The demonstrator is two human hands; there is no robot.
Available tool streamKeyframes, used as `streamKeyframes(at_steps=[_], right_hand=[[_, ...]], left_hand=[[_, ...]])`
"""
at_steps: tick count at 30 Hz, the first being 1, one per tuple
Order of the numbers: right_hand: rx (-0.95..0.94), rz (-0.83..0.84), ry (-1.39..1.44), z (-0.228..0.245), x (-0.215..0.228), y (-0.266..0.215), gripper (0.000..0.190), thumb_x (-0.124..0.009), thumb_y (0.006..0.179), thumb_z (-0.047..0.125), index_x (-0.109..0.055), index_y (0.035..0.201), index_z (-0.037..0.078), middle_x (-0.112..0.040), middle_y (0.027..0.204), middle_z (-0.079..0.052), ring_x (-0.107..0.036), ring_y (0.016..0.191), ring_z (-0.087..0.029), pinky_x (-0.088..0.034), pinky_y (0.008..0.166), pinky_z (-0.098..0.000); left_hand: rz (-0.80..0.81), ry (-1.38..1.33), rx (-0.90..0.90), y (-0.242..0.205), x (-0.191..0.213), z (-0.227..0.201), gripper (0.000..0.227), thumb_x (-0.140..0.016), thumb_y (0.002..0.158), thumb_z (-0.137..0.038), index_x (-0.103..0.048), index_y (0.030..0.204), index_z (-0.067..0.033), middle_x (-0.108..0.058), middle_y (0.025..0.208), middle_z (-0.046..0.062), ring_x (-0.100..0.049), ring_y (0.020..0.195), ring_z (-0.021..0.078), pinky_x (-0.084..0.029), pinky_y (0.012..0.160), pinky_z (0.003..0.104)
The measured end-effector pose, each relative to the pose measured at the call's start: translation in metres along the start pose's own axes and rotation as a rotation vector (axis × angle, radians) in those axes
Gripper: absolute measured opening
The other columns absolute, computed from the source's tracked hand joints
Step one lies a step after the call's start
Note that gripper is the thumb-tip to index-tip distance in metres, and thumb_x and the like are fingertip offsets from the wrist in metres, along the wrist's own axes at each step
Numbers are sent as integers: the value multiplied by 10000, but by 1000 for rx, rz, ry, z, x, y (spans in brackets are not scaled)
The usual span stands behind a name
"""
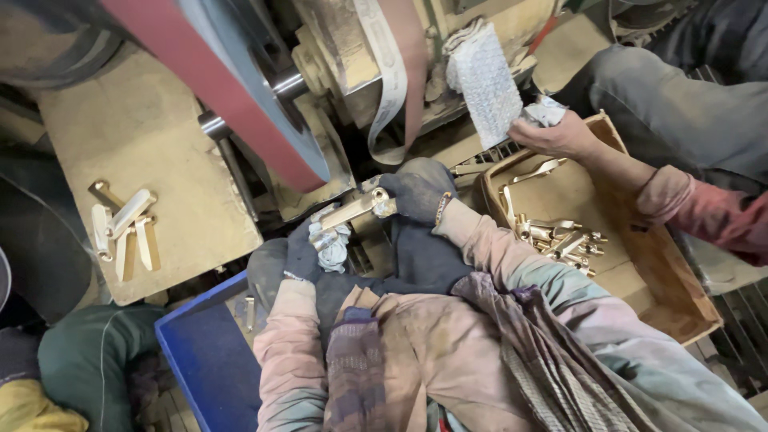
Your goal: The person sits on the floor and uses a belt sander to polish small brass-colored metal parts. They hold each part with a cloth, press it against the moving belt, rotate it to treat different surfaces, and place finished pieces into a blue bin.
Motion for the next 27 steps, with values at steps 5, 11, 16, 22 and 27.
streamKeyframes(at_steps=[5, 11, 16, 22, 27], right_hand=[[6, 13, 6, 0, -3, 0, 292, -718, 930, 157, -705, 1207, 64, -748, 996, -88, -723, 908, -184, -573, 809, -321], [2, 20, 10, 1, -3, 1, 286, -710, 936, 153, -701, 1206, 59, -745, 991, -83, -723, 898, -176, -578, 800, -317], [-4, 28, 14, 1, -2, -1, 281, -704, 942, 150, -698, 1206, 54, -742, 987, -80, -723, 891, -168, -583, 792, -313], [1, 45, 33, 1, -4, 1, 274, -696, 949, 146, -694, 1205, 49, -740, 982, -75, -723, 881, -160, -588, 783, -308], [-6, 55, 41, 0, -4, 0, 269, -689, 954, 143, -691, 1205, 44, -737, 978, -71, -724, 873, -153, -593, 775, -304]], left_hand=[[-25, 23, 16, -3, -5, -6, 431, -558, 900, 85, -627, 1324, 49, -730, 1145, 162, -726, 919, 222, -603, 784, 311], [2, 124, -36, -1, -10, -12, 431, -573, 891, 93, -625, 1317, 44, -722, 1154, 136, -719, 948, 201, -599, 807, 304], [6, 132, -44, 0, -8, -11, 417, -574, 897, 90, -629, 1308, 46, -722, 1142, 133, -719, 942, 200, -599, 806, 303], [-12, 113, -53, -1, -4, -12, 401, -576, 904, 85, -633, 1298, 48, -721, 1127, 129, -720, 935, 199, -599, 804, 303], [-41, 84, -62, -2, -1, -11, 387, -577, 909, 82, -636, 1290, 50, -721, 1115, 127, -720, 929, 198, -599, 803, 303]])
Point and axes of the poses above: each hand's wrist, its own y-axis towards the middle knuckle, its own x-axis out of the back of the hand, z = x × y, the point moved 6 cm from there along y, towards the middle knuckle
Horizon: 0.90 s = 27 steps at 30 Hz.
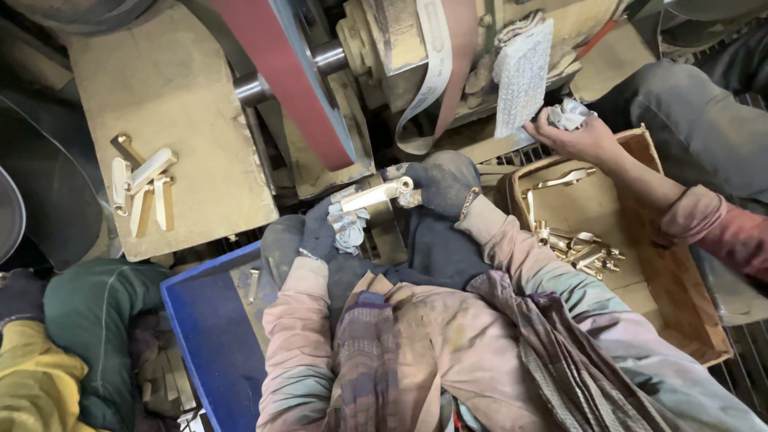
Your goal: The person sits on the floor and uses a belt sander to polish small brass-colored metal parts. They hold each part with a cloth, press it against the moving belt, rotate it to treat different surfaces, and place finished pieces into a blue bin.
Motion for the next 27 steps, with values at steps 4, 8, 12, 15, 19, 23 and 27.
streamKeyframes(at_steps=[4, 8, 12, 15, 19, 23, 27], right_hand=[[-17, 6, 7, -2, 1, -4, 265, -684, 959, 141, -688, 1204, 41, -735, 975, -68, -724, 867, -147, -596, 769, -301], [-27, 12, 23, -4, 1, -3, 261, -679, 963, 138, -686, 1204, 37, -733, 972, -65, -724, 861, -141, -600, 762, -298], [-36, 22, 47, -5, -2, 1, 257, -674, 967, 136, -683, 1203, 33, -732, 968, -62, -724, 854, -135, -603, 756, -295], [-38, 30, 73, -7, -5, 8, 255, -670, 971, 134, -681, 1203, 31, -730, 966, -60, -725, 849, -131, -606, 752, -293], [-45, 44, 146, -12, -12, 24, 251, -665, 975, 132, -678, 1203, 27, -728, 963, -57, -725, 843, -125, -610, 745, -290], [-77, 61, 331, -18, -28, 48, 247, -660, 979, 129, -676, 1202, 23, -726, 959, -53, -725, 837, -120, -613, 739, -287], [-173, 53, 669, -25, -43, 64, 239, -648, 999, 118, -664, 1209, 3, -692, 953, -34, -693, 789, -99, -606, 723, -289]], left_hand=[[-21, -21, 0, 1, 2, 1, 375, -578, 913, 79, -639, 1283, 51, -721, 1105, 124, -720, 924, 198, -599, 802, 303], [-38, -40, -5, 1, 4, 2, 364, -579, 918, 76, -642, 1276, 52, -721, 1096, 122, -720, 919, 197, -599, 801, 303], [-60, -60, -7, 0, 7, 3, 354, -580, 922, 73, -645, 1269, 54, -721, 1086, 120, -720, 915, 197, -600, 800, 303], [-79, -78, -17, 0, 10, 3, 345, -581, 926, 71, -647, 1264, 55, -721, 1079, 118, -720, 911, 196, -600, 799, 303], [-104, -107, -29, 4, 12, 2, 335, -582, 930, 68, -650, 1257, 56, -721, 1069, 116, -720, 906, 195, -600, 798, 303], [-148, -154, -43, 9, 19, 6, 324, -583, 934, 65, -653, 1251, 57, -721, 1059, 113, -721, 902, 195, -600, 797, 303], [-221, -225, -56, 18, 31, 15, 265, -600, 944, 56, -662, 1202, 61, -718, 1025, 110, -716, 877, 197, -594, 776, 303]])
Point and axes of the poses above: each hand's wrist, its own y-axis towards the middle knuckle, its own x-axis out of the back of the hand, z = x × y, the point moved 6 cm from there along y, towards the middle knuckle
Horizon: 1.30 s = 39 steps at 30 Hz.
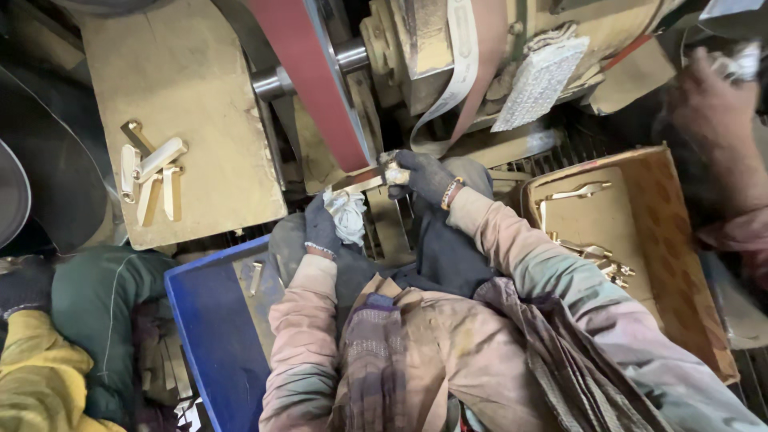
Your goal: The person sits on the floor and uses a belt sander to polish small brass-colored metal parts. They hold each part with a cloth, press it against the moving belt, rotate it to treat different surfaces, and place finished pieces into a blue bin.
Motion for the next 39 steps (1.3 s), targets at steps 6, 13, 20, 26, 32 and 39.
streamKeyframes(at_steps=[6, 13, 20, 26, 32, 39], right_hand=[[-65, -77, 115, -5, -6, 16, 262, -652, 988, 104, -659, 1219, -18, -688, 911, -18, -659, 721, -101, -604, 667, -308], [-143, -121, 82, -18, -8, 27, 210, -638, 990, 143, -677, 1140, 1, -693, 843, -41, -661, 691, -103, -631, 637, -328], [-216, -115, 248, -16, -10, 24, 150, -601, 1005, 161, -645, 1007, 18, -623, 756, -35, -624, 632, -126, -616, 613, -346], [4, 60, 60, 18, -4, -7, 287, -659, 997, 147, -616, 1245, 10, -681, 1022, -64, -655, 909, -141, -582, 802, -323], [341, 156, -175, 77, -9, -59, 451, -712, 974, 139, -612, 1396, 14, -724, 1262, -95, -680, 1156, -163, -535, 977, -308], [136, 38, -685, 105, -3, -79, 461, -740, 905, 206, -677, 1351, 108, -758, 1221, -56, -708, 1064, -185, -526, 914, -304]], left_hand=[[-117, -66, 29, 18, 9, 7, 161, -589, 962, -34, -676, 1072, 45, -720, 945, 110, -715, 796, 202, -593, 707, 309], [-104, -137, 71, 12, -3, 0, 155, -617, 959, -53, -690, 1055, 44, -731, 890, 145, -726, 724, 248, -608, 652, 351], [-88, -37, 43, 2, -6, -11, 185, -642, 956, -76, -690, 1075, 56, -740, 942, 151, -730, 792, 245, -606, 709, 343], [128, 100, 69, -38, -20, -24, 216, -647, 942, -67, -675, 1119, 54, -740, 977, 155, -731, 832, 248, -605, 740, 344], [323, 149, 195, -86, -41, -18, 259, -653, 928, -57, -660, 1163, 51, -740, 1012, 159, -732, 871, 250, -604, 770, 345], [422, 135, 263, -96, -57, -20, 318, -659, 911, -46, -642, 1215, 48, -740, 1054, 164, -733, 917, 253, -603, 807, 346]])
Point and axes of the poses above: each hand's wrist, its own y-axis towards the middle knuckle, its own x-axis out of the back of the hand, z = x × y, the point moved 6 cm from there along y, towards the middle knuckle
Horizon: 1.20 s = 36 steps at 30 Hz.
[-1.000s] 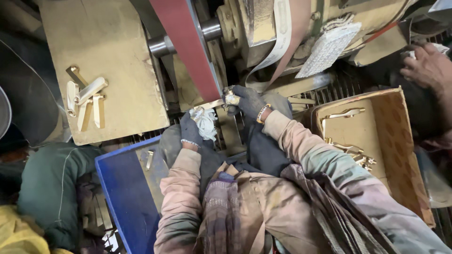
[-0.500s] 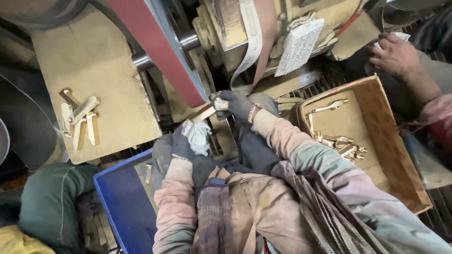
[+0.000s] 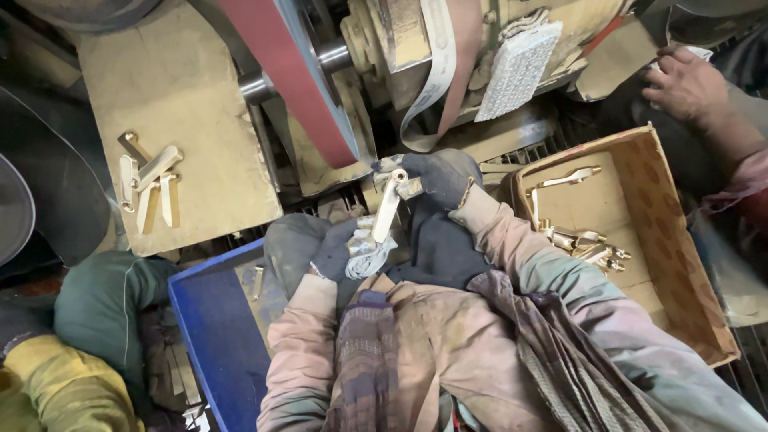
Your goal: The person sits on the floor and uses a belt sander to polish small brass-colored metal parts. They hold each part with a cloth, press it against the moving belt, rotate it to treat different surfaces, and place finished pieces into a blue bin.
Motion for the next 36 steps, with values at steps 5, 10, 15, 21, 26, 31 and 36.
streamKeyframes(at_steps=[5, 10, 15, 21, 26, 31, 36], right_hand=[[247, 21, 419, -31, -19, 16, 489, -716, 946, 143, -604, 1400, 2, -699, 1335, -83, -654, 1211, -168, -524, 1035, -307], [277, 91, 661, -61, -39, 32, 533, -744, 924, 128, -574, 1409, -14, -662, 1357, -76, -633, 1243, -169, -520, 1059, -331], [189, 36, 462, -62, -31, 26, 511, -733, 935, 129, -599, 1408, -11, -718, 1283, -87, -654, 1169, -156, -529, 1019, -317], [113, 43, 551, -48, -30, 26, 510, -728, 933, 107, -593, 1410, -15, -729, 1243, -75, -664, 1133, -141, -549, 986, -297], [-46, 110, 887, -49, -38, 27, 520, -709, 915, 64, -591, 1416, -14, -719, 1234, -89, -677, 1113, -165, -573, 967, -315], [-31, 132, 859, -55, -40, 30, 507, -706, 905, 40, -582, 1392, -27, -707, 1246, -91, -678, 1125, -165, -585, 972, -327], [-46, 136, 884, -62, -45, 30, 493, -719, 897, 38, -591, 1369, -24, -704, 1177, -89, -679, 1074, -170, -599, 933, -338]], left_hand=[[49, 2, 12, 3, -8, -8, 363, -663, 900, -38, -630, 1251, 46, -740, 1083, 168, -733, 949, 256, -602, 832, 346], [65, 4, 19, 2, -12, -12, 409, -668, 888, -30, -618, 1288, 44, -741, 1112, 171, -734, 982, 258, -601, 858, 347], [77, -9, 27, 1, -11, -12, 457, -672, 877, -22, -605, 1325, 42, -741, 1142, 175, -734, 1015, 260, -600, 884, 348], [38, 51, -25, 7, 5, -4, 508, -727, 859, -31, -605, 1347, 44, -716, 1178, 145, -711, 1035, 232, -589, 909, 344], [31, 24, -48, 11, 13, 0, 503, -724, 864, -33, -609, 1347, 46, -717, 1178, 142, -710, 1037, 229, -586, 914, 343], [23, -39, -66, 9, 14, -2, 498, -722, 869, -35, -613, 1347, 48, -718, 1178, 140, -710, 1040, 226, -584, 920, 342], [1, -105, -94, 9, 14, -5, 492, -720, 873, -37, -616, 1347, 50, -719, 1179, 138, -709, 1043, 223, -581, 925, 341]])
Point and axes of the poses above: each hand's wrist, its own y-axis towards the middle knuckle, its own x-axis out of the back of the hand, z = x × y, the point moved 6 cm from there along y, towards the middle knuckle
